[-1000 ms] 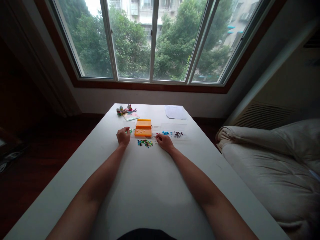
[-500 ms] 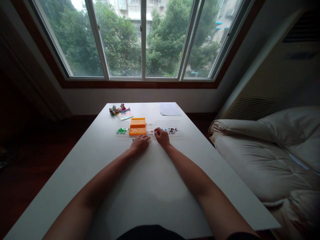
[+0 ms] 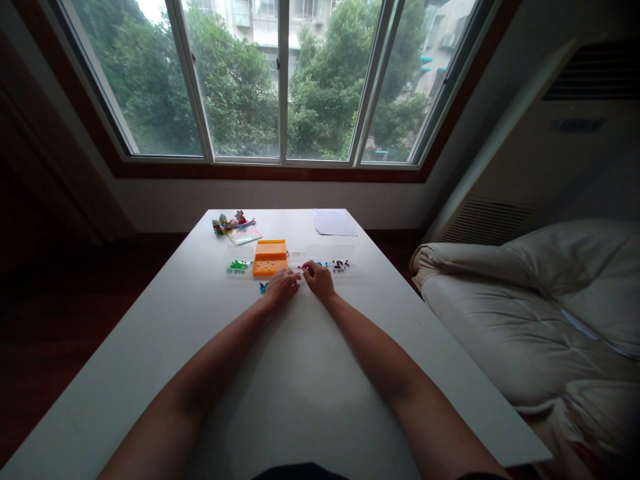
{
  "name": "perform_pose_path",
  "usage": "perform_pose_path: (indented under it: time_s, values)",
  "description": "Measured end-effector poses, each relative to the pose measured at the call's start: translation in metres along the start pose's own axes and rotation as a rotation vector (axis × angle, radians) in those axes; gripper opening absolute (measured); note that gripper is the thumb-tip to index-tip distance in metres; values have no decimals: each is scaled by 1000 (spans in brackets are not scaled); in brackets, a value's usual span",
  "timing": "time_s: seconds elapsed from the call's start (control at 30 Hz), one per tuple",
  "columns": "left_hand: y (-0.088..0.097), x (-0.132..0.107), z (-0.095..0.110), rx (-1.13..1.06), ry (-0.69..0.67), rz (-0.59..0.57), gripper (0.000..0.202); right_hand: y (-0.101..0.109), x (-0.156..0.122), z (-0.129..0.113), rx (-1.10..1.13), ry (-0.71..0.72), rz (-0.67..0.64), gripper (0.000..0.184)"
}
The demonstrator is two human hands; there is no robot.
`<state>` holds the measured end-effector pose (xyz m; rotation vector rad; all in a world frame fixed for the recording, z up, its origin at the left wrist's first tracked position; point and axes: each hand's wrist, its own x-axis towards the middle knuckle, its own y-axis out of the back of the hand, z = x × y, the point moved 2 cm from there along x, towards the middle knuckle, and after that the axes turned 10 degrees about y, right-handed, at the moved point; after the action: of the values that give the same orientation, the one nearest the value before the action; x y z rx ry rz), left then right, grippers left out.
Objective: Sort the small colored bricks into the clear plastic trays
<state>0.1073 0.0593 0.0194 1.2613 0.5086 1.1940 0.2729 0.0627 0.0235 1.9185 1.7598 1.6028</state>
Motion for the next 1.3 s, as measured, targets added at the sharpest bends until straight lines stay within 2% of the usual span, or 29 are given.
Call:
perform_pose_path:
  time_s: [0.57, 0.7, 0.83, 1.3]
  values:
    - [5, -8, 10, -10, 118, -57, 17, -1, 0, 1, 47, 32, 20, 18]
    - [4, -10, 6, -44, 129, -19, 29, -2, -1, 2, 53, 36, 18, 17]
    - [4, -9, 5, -6, 117, -26, 16, -3, -1, 2, 47, 53, 26, 16]
    - [5, -12, 5, -7, 77, 4, 17, -2, -1, 1, 47, 43, 14, 17]
